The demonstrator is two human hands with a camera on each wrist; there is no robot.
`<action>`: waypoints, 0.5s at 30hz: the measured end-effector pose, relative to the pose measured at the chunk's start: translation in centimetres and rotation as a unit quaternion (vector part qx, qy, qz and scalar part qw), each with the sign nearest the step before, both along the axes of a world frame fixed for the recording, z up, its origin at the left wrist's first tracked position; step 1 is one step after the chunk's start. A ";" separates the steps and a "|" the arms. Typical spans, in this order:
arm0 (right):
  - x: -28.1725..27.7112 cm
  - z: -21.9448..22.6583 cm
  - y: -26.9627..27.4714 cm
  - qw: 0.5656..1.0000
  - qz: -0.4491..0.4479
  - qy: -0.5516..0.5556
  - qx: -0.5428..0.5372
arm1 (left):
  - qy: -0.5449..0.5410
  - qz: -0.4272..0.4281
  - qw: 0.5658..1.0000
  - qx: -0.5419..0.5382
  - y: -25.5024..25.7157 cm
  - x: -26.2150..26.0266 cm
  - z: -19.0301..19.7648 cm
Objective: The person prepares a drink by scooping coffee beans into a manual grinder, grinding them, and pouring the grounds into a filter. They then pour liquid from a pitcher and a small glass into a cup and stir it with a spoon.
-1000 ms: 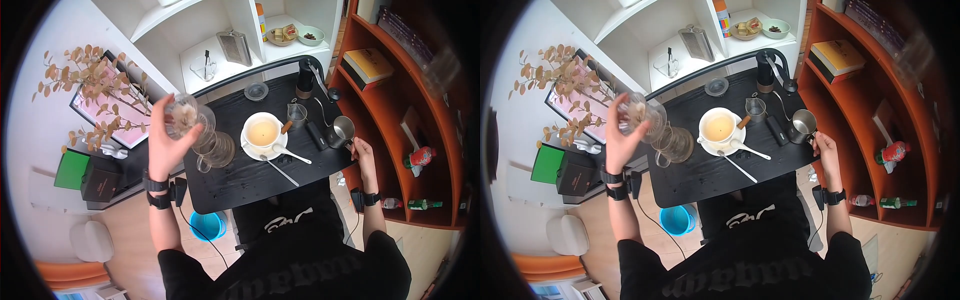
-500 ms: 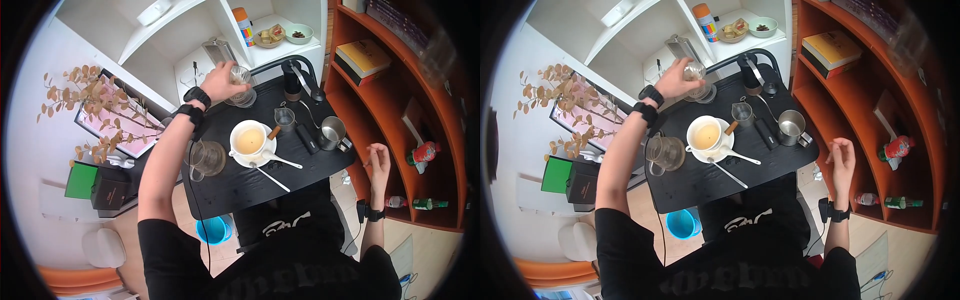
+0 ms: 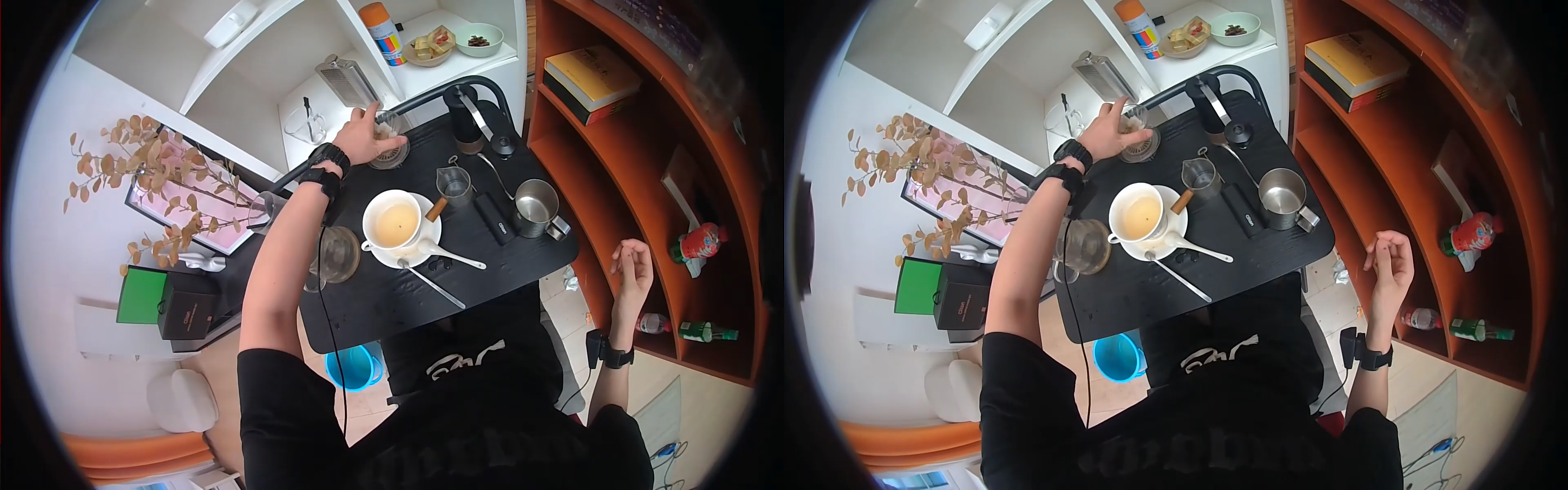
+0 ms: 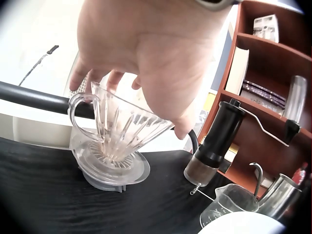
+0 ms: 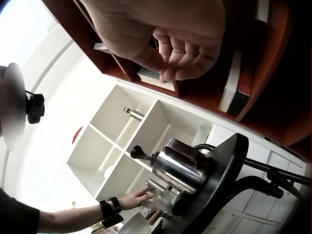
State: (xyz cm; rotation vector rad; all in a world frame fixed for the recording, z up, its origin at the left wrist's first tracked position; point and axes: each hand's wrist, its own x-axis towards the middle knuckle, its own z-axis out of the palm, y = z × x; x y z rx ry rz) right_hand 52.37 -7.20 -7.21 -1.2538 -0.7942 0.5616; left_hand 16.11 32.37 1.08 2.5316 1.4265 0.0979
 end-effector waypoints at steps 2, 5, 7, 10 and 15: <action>-0.2 0.4 0.1 1.000 -0.002 0.004 0.001 | 0.002 -0.004 0.997 0.074 -0.1 -0.6 0.3; -0.5 1.0 0.0 1.000 -0.003 0.005 0.001 | -0.096 -0.014 0.989 0.108 -0.2 -2.4 2.8; -0.9 1.3 0.0 1.000 -0.001 0.004 0.002 | -0.190 -0.015 0.977 0.095 -1.8 -4.2 6.0; -2.1 2.2 0.4 1.000 0.018 0.008 0.007 | -0.268 0.001 0.959 0.091 -8.5 -7.5 11.0; -5.1 3.2 1.7 0.994 0.100 0.028 0.031 | -0.426 0.103 0.888 0.140 -18.2 -15.2 7.4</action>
